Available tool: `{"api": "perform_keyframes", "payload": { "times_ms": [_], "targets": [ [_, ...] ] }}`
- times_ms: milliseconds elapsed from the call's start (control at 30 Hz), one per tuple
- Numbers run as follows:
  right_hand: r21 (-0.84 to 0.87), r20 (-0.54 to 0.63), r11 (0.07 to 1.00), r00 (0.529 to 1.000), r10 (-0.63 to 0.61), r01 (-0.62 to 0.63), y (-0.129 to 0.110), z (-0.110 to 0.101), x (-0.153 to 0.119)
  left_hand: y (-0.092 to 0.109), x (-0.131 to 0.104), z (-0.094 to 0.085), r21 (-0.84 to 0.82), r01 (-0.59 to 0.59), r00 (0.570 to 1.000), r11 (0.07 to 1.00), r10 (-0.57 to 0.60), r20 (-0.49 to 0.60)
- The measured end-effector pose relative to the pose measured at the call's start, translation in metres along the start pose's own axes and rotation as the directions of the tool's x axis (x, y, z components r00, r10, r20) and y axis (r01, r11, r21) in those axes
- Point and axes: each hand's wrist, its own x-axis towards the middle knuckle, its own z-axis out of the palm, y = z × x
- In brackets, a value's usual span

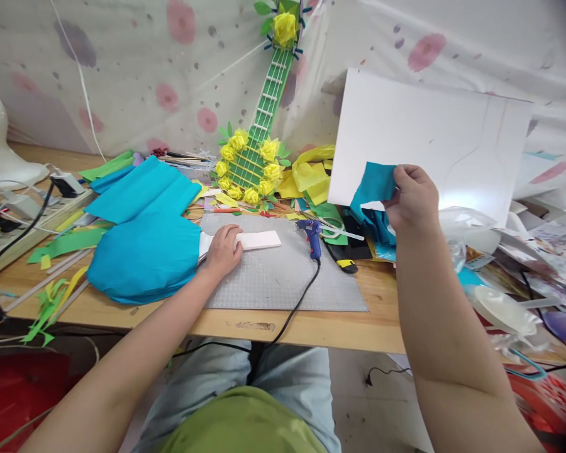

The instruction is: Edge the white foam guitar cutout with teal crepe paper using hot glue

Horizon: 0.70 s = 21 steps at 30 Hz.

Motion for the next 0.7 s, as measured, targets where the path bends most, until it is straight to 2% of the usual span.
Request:
{"api": "perform_keyframes", "payload": {
  "times_ms": [133,200,333,433,500,567,700],
  "targets": [
    [0.039,0.172,0.999,0.985,-0.012,0.005,-0.010,0.048,-0.002,-0.002,0.001,0.002,-0.093,0.026,0.998,0.995,-0.031,-0.056],
    [-0.019,0.252,0.998,0.966,-0.060,0.067,-0.011,0.080,-0.015,0.000,0.003,0.001,-0.176,0.030,0.995,0.984,-0.046,-0.084],
    [-0.149,0.407,0.969,0.905,-0.122,0.198,0.003,0.143,-0.066,0.013,0.010,-0.005,-0.441,0.011,0.996,0.898,-0.051,-0.079],
    [-0.251,0.489,0.960,0.872,0.016,0.123,0.026,0.177,-0.110,0.024,0.014,-0.008,-0.579,0.054,0.992,0.813,-0.107,-0.059],
    [-0.323,0.525,0.944,0.842,0.124,0.062,0.042,0.190,-0.133,0.026,0.014,-0.007,-0.609,0.113,0.984,0.785,-0.174,-0.043],
    [-0.319,0.570,0.946,0.809,0.143,0.058,0.056,0.195,-0.147,0.024,0.013,-0.006,-0.589,0.168,0.974,0.791,-0.226,-0.025],
    [-0.145,0.673,0.972,0.738,-0.042,0.187,0.070,0.189,-0.148,0.015,0.009,-0.006,-0.521,0.270,0.942,0.810,-0.335,-0.032]
  ]
}}
